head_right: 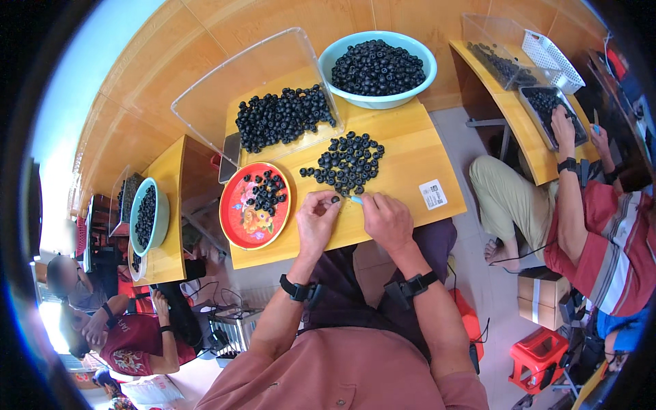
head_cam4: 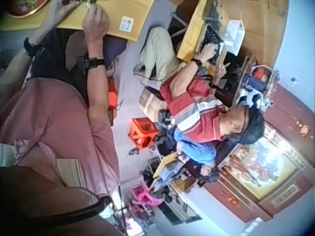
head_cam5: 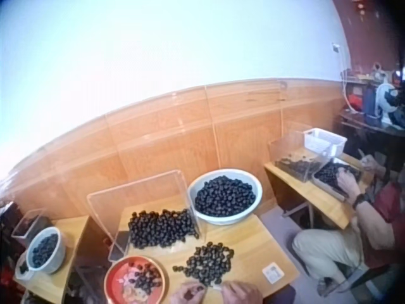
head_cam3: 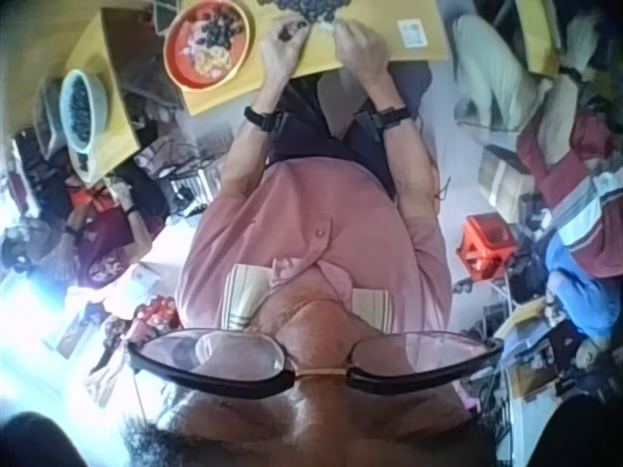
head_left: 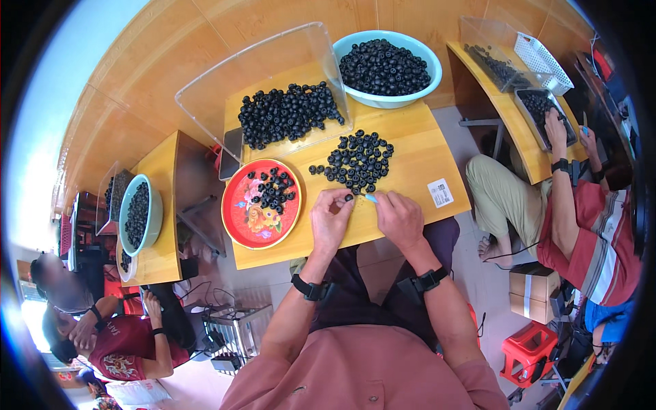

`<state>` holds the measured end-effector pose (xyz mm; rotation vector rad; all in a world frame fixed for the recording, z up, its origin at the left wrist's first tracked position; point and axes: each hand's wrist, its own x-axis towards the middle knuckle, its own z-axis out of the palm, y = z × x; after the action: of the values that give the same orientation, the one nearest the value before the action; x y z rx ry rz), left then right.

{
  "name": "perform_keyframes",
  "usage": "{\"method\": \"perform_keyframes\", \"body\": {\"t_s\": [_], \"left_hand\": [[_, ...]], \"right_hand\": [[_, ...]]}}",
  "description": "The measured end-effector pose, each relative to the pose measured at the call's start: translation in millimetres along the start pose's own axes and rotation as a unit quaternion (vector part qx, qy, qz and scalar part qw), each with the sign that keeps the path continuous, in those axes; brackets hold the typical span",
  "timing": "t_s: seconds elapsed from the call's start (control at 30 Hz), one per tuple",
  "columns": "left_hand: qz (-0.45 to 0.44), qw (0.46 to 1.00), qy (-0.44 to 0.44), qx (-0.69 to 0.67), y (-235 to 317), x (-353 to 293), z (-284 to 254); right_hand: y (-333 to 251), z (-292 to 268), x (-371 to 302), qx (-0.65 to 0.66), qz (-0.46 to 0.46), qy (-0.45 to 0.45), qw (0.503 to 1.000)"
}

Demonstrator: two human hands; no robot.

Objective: Sorting and inspecting small black plastic parts at a workbench.

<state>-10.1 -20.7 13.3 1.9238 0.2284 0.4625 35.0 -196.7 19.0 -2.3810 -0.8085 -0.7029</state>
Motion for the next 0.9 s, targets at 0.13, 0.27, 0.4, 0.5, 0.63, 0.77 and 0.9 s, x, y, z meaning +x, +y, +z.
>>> {"method": "perform_keyframes", "body": {"t_s": [0.13,0.27,0.4,0.5,0.63,0.77,0.9], "left_hand": [[0.012,1.0,0.013,-0.005,0.9,-1.8,3.2],[0.051,0.999,0.007,0.01,2.6,-3.0,5.9],[0.063,0.998,0.0,0.02,1.4,-2.6,6.7],[0.05,0.999,-0.005,0.016,3.0,-2.6,7.3],[0.056,0.998,-0.013,0.021,3.4,-2.1,6.6],[0.051,0.998,-0.022,0.035,1.1,-1.7,5.6],[-0.015,1.0,-0.014,-0.017,-2.5,-2.7,6.1]], "right_hand": [[1.1,0.9,-3.8,-0.012,-0.02,-0.006,1.0],[0.9,1.8,-4.1,-0.007,-0.046,0.004,0.999],[1.7,1.6,-3.4,-0.016,-0.056,-0.005,0.998],[2.0,0.8,-3.6,-0.022,-0.059,-0.014,0.998],[1.3,0.5,-3.5,-0.016,-0.058,-0.019,0.998],[0.2,0.7,-3.0,-0.005,-0.05,-0.019,0.999],[0.3,0.4,-2.8,-0.003,-0.047,-0.027,0.999]]}}
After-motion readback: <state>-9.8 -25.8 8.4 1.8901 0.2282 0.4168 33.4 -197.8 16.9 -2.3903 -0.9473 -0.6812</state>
